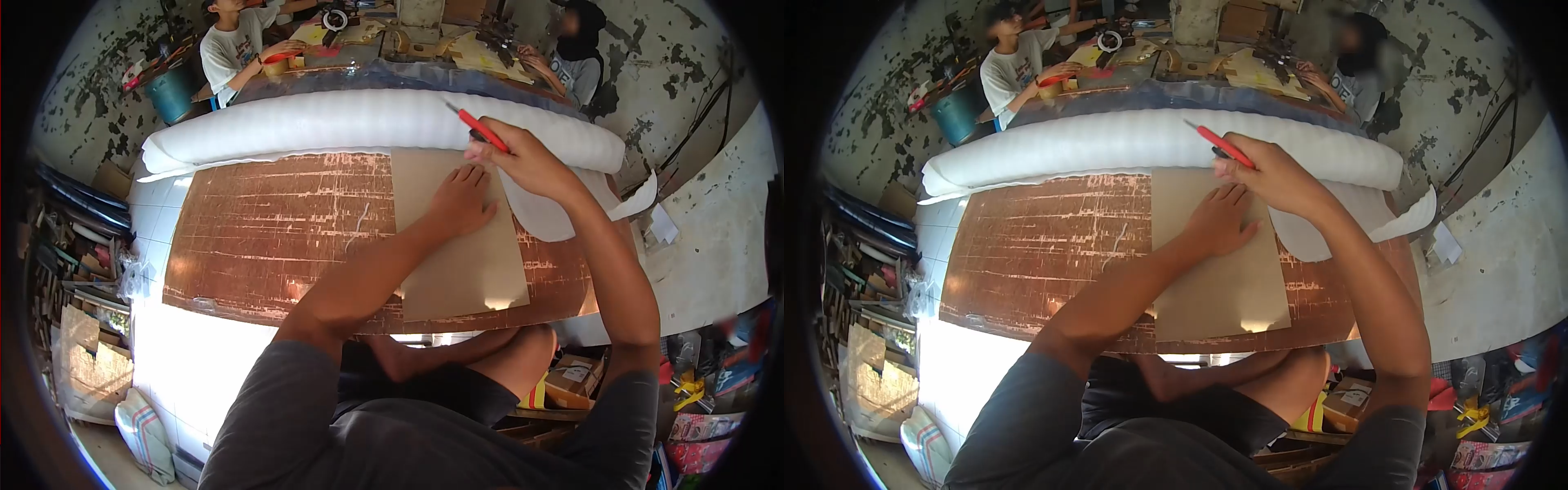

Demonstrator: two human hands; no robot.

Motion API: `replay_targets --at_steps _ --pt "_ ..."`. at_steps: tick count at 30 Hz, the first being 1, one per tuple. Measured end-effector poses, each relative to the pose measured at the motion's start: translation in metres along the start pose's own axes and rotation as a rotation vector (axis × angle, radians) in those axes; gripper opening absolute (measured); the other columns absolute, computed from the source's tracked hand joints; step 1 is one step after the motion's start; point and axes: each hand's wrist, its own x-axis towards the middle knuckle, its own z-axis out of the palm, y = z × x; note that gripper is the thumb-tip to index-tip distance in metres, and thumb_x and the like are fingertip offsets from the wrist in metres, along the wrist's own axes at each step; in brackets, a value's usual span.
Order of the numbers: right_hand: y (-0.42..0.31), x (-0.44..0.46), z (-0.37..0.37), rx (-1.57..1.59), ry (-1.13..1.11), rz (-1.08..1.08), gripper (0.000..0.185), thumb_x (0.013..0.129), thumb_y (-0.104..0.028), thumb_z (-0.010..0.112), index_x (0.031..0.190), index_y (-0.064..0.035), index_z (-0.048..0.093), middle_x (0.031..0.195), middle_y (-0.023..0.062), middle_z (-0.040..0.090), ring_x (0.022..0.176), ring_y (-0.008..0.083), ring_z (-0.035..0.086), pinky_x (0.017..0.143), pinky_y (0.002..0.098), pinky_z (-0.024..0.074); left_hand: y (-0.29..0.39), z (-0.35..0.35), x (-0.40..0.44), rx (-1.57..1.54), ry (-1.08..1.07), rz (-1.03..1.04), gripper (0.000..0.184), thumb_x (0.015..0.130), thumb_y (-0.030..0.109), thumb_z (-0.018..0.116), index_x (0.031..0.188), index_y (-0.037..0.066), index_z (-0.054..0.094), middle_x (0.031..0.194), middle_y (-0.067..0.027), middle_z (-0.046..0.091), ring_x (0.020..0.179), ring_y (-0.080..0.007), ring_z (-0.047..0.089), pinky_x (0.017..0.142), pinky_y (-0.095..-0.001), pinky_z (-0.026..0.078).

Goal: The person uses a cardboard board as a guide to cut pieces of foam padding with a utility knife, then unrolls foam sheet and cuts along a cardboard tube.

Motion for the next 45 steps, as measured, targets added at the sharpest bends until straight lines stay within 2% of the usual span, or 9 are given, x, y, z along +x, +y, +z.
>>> replay_targets --at_steps 3,7,11,13,16,24,28,40,45 --pt "0.023 0.037 0.012 -0.301 -0.265 0.113 0.032 0.106 -0.034 0.061 0.108 -0.0021 0.058 0.089 0.0068 0.063 0.081 0.0166 0.056 0.079 0.0335 0.0485 -0.001 0.006 -0.002 -0.001 0.031 -0.014 0.067 0.097 0.046 0.056 0.14 -0.005 0.05 0.148 -0.0233 0.048 0.142 -0.0378 0.041 0.117 -0.0493 0.034" --pt "0.063 0.065 0.018 -0.261 -0.375 0.14 0.041 0.103 -0.044 0.061 0.103 -0.0036 0.058 0.084 0.0115 0.061 0.079 0.0211 0.053 0.074 0.0393 0.0462 -0.002 0.008 -0.002 -0.003 0.06 -0.024 0.068 0.097 0.046 0.055 0.139 -0.007 0.05 0.147 -0.0237 0.049 0.141 -0.0369 0.042 0.119 -0.0478 0.033" --pt "0.082 0.084 0.014 -0.267 -0.321 0.069 0.04 0.104 -0.043 0.06 0.102 -0.0034 0.058 0.085 0.0113 0.061 0.079 0.0209 0.052 0.074 0.0388 0.0456 -0.003 0.004 0.001 -0.011 0.009 -0.038 0.067 0.097 0.045 0.055 0.138 -0.008 0.051 0.146 -0.0243 0.05 0.141 -0.0364 0.043 0.121 -0.0473 0.031" --pt "0.08 0.087 0.01 -0.239 -0.196 0.097 0.032 0.105 -0.032 0.062 0.103 -0.0008 0.058 0.084 0.0062 0.058 0.082 0.0162 0.05 0.078 0.0314 0.0446 -0.002 0.006 -0.001 -0.016 0.056 -0.023 0.064 0.097 0.043 0.055 0.136 -0.008 0.052 0.145 -0.0248 0.051 0.139 -0.036 0.044 0.121 -0.0471 0.031" --pt "0.073 0.096 0.006 -0.329 -0.216 -0.025 0.028 0.102 -0.028 0.066 0.103 -0.0014 0.059 0.082 0.0052 0.059 0.08 0.0159 0.053 0.077 0.0309 0.0453 -0.002 0.008 -0.002 -0.023 0.089 -0.024 0.063 0.096 0.041 0.057 0.135 -0.008 0.053 0.144 -0.025 0.052 0.139 -0.0362 0.044 0.121 -0.0469 0.031" --pt "0.064 0.113 0.03 -0.269 -0.453 0.205 0.033 0.098 -0.029 0.07 0.123 -0.009 0.059 0.08 0.0079 0.065 0.069 0.0166 0.059 0.063 0.0369 0.0475 -0.002 0.008 0.0 -0.046 0.047 -0.042 0.063 0.095 0.04 0.058 0.136 -0.009 0.052 0.144 -0.0254 0.051 0.14 -0.0368 0.043 0.122 -0.0471 0.03" --pt "0.088 0.121 0.037 -0.248 -0.43 0.094 0.035 0.099 -0.031 0.069 0.124 -0.0081 0.062 0.081 0.006 0.065 0.065 0.0149 0.057 0.061 0.0335 0.0479 -0.002 0.011 0.0 -0.038 0.055 -0.044 0.064 0.095 0.039 0.057 0.137 -0.009 0.051 0.145 -0.0256 0.05 0.14 -0.0369 0.043 0.123 -0.0472 0.029" --pt "0.089 0.131 0.032 -0.33 -0.463 0.129 0.021 0.093 -0.022 0.071 0.11 -0.0087 0.07 0.083 0.0068 0.07 0.065 0.0174 0.061 0.06 0.0356 0.0507 -0.002 0.011 0.001 -0.059 0.042 -0.059 0.064 0.096 0.04 0.055 0.138 -0.009 0.051 0.147 -0.0254 0.049 0.142 -0.0364 0.041 0.123 -0.0474 0.029" --pt "0.087 0.139 0.032 -0.33 -0.51 0.1 0.015 0.092 -0.018 0.07 0.101 -0.0066 0.069 0.074 0.0057 0.064 0.062 0.0172 0.058 0.058 0.0345 0.0498 -0.002 0.013 0.002 -0.039 0.05 -0.053 0.064 0.096 0.04 0.056 0.137 -0.008 0.052 0.147 -0.0249 0.049 0.142 -0.0363 0.041 0.123 -0.047 0.029"
